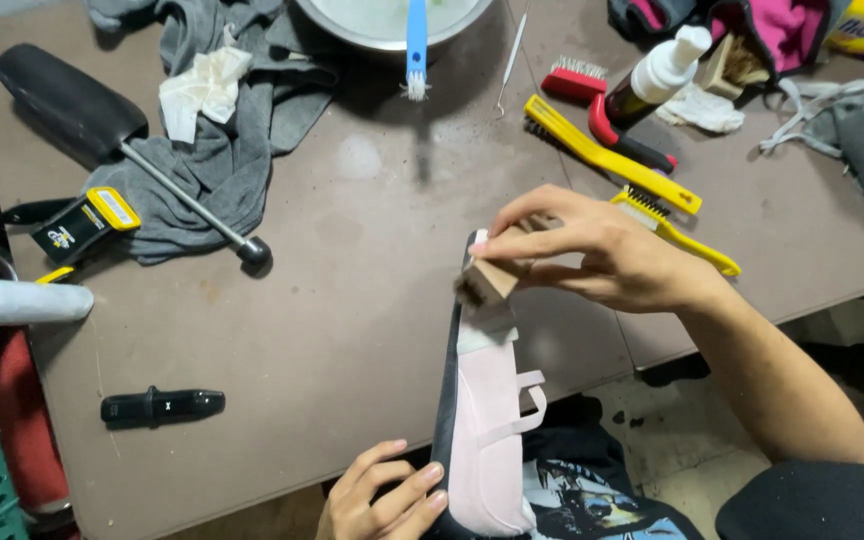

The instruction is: The person cleans a light pink shoe by brushing its exterior and interior with multiple brushes. They use a wooden brush, a yellow brush, and a white brush to scrub the shoe's surface and inside, rotating the shoe to access different areas.

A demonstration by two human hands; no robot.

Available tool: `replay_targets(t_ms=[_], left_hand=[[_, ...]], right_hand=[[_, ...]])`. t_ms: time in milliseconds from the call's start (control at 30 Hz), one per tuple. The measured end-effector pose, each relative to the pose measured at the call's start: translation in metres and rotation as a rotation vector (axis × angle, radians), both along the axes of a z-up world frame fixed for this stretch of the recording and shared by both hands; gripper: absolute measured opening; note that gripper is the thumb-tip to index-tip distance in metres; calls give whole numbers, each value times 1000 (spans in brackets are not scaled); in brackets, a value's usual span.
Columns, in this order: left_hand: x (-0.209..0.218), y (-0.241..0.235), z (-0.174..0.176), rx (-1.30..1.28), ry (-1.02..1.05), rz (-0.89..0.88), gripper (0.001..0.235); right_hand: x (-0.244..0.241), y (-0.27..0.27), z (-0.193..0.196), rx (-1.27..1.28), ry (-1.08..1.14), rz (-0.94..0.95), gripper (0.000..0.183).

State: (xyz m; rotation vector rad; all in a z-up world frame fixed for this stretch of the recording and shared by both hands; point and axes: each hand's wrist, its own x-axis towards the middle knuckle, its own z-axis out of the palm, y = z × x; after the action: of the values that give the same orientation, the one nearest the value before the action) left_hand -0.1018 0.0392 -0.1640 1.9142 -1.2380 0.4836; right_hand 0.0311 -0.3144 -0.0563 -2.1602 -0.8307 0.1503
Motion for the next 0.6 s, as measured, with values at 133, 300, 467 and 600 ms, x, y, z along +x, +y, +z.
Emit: replay_targets(t_ms=[133,300,467,600], left_hand=[[-4,-1,5,-114,75,49,22],[-1,-1,10,-110,69,83,19],[3,-1,6,-122,21,93,13],[8,-2,19,-180,48,162,14]], right_hand=[[12,-13,-38,-181,-85,-47,58],[-12,6,6,-82,-168,-84,47],[-24,35,26,-50,2,334,37],[13,-8,-7,-596,-590,-158,54]])
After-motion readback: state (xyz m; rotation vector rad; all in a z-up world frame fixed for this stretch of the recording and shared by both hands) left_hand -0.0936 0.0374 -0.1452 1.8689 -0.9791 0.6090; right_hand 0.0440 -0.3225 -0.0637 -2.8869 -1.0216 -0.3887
